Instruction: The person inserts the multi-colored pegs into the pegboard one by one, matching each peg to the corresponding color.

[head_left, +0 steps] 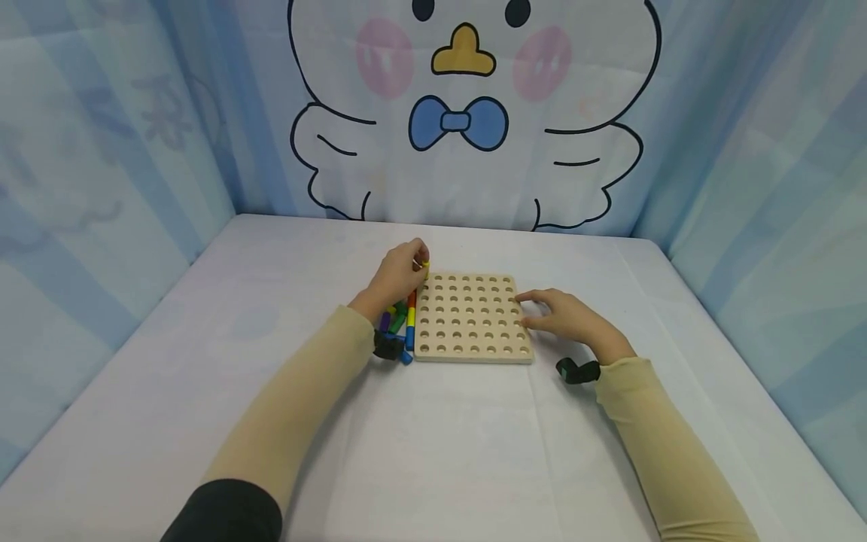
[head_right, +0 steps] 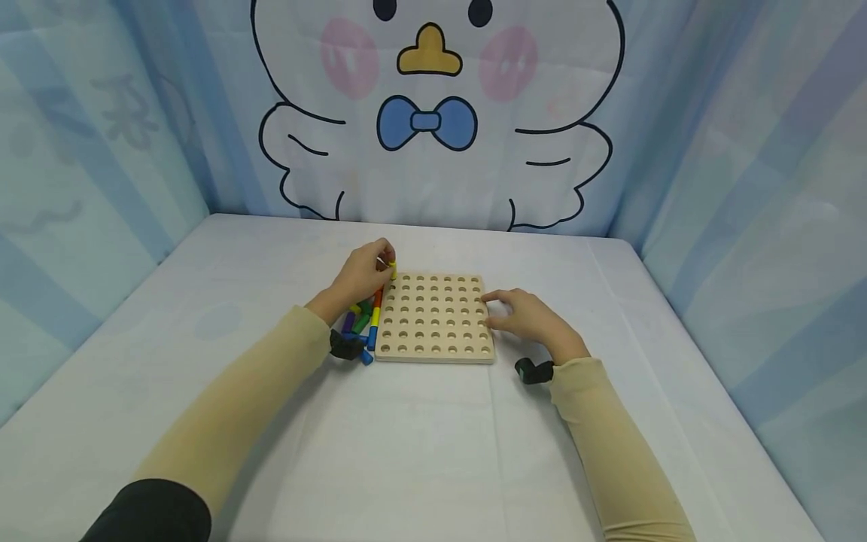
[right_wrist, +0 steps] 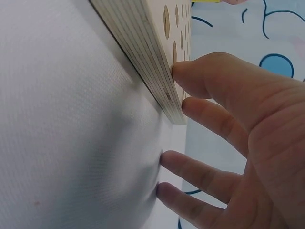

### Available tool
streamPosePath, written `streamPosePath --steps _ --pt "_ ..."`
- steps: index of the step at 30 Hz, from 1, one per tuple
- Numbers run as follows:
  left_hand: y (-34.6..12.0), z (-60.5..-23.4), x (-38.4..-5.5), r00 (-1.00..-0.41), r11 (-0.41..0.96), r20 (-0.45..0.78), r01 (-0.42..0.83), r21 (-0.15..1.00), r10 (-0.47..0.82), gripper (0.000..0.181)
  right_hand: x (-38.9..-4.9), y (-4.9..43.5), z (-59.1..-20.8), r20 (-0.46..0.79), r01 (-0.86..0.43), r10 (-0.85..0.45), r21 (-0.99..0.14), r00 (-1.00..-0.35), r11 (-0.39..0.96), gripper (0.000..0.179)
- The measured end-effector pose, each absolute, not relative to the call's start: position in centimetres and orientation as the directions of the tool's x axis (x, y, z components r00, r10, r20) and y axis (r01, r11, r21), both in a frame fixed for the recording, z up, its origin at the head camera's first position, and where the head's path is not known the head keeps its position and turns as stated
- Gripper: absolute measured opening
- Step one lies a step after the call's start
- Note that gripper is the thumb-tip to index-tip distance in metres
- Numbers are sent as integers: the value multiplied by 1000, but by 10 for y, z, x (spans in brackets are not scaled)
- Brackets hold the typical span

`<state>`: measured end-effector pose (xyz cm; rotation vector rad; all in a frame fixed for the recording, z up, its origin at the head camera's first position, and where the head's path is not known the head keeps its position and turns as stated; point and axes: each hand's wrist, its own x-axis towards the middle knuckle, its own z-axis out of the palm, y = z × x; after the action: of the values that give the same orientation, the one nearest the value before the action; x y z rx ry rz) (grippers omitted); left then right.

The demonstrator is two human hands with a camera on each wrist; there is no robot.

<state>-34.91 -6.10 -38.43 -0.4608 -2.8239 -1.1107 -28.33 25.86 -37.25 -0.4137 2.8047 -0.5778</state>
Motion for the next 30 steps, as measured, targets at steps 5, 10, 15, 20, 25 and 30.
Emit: streamPosePath --steps 5,10,15,20,25,30 --pt "-62 -383 -349 -942 715 199 336 613 272 13 -283 259 -372 -181 -218 -319 -426 -930 878 57" --pt "-63 -382 -352 -938 725 193 345 597 287 13 -283 259 -372 -177 -216 -319 -436 -931 873 57" --pt "-64 -383 -353 -940 708 173 335 622 294 13 -282 260 -372 -184 -214 -319 -436 -930 874 56" --pt "-62 -382 -354 -934 721 175 353 597 313 11 -283 262 -370 -177 -217 -323 -445 -930 869 56" --pt "-61 -380 -350 -926 735 174 373 566 336 9 -283 263 -372 -170 -213 -318 -452 -933 866 56" --pt "-68 -376 -347 -933 758 140 352 548 332 12 -279 263 -376 -180 -196 -305 -453 -935 870 55"
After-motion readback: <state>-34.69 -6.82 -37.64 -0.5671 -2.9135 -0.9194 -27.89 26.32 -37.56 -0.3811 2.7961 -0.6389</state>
